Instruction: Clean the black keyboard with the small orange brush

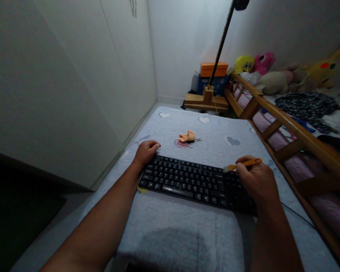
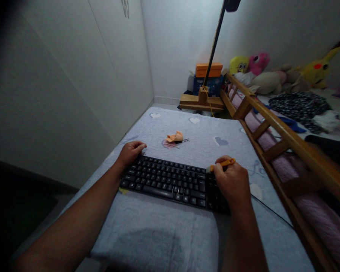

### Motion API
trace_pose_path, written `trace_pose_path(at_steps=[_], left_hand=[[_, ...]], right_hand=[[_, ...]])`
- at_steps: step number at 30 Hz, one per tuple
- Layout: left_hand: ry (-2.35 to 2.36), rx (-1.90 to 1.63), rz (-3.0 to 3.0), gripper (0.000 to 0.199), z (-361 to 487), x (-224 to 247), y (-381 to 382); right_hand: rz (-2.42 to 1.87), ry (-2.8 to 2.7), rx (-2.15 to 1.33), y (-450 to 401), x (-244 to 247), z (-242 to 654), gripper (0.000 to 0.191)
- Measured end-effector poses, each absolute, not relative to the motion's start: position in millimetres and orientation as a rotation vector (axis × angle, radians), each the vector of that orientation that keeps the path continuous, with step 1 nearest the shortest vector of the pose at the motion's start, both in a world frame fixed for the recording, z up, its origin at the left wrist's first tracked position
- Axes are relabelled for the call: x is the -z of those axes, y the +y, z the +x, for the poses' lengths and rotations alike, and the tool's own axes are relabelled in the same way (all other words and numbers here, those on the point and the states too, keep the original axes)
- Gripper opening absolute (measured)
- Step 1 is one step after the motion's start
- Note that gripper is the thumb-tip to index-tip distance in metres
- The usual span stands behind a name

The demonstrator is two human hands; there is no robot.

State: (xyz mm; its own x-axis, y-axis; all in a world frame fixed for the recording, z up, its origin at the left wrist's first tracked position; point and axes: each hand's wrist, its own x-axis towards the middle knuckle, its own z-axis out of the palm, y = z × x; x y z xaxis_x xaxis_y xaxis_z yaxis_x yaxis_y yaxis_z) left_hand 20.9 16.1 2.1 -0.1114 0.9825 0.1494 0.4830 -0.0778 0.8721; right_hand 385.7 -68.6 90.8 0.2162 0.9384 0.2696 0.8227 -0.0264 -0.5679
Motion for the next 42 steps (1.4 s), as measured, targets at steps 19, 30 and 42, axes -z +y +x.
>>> trace_pose_path(at_steps=[19,30,42], left_hand=[[1.62,-1.133,1.57,0.028,21,-1,16],[1.628,-1.145,1.567,0.033,18,3,17],[1.65,-1.122,1.605,0.032,22,-4,14]], right_hand=[[-1.903,-1.764,-0.288,-72,-89,389,0.023],[-1.804,-1.762,-0.349,-77,-86,405,0.033],[-1.844,-1.542,-0.395,-81,-77,423,0.032]])
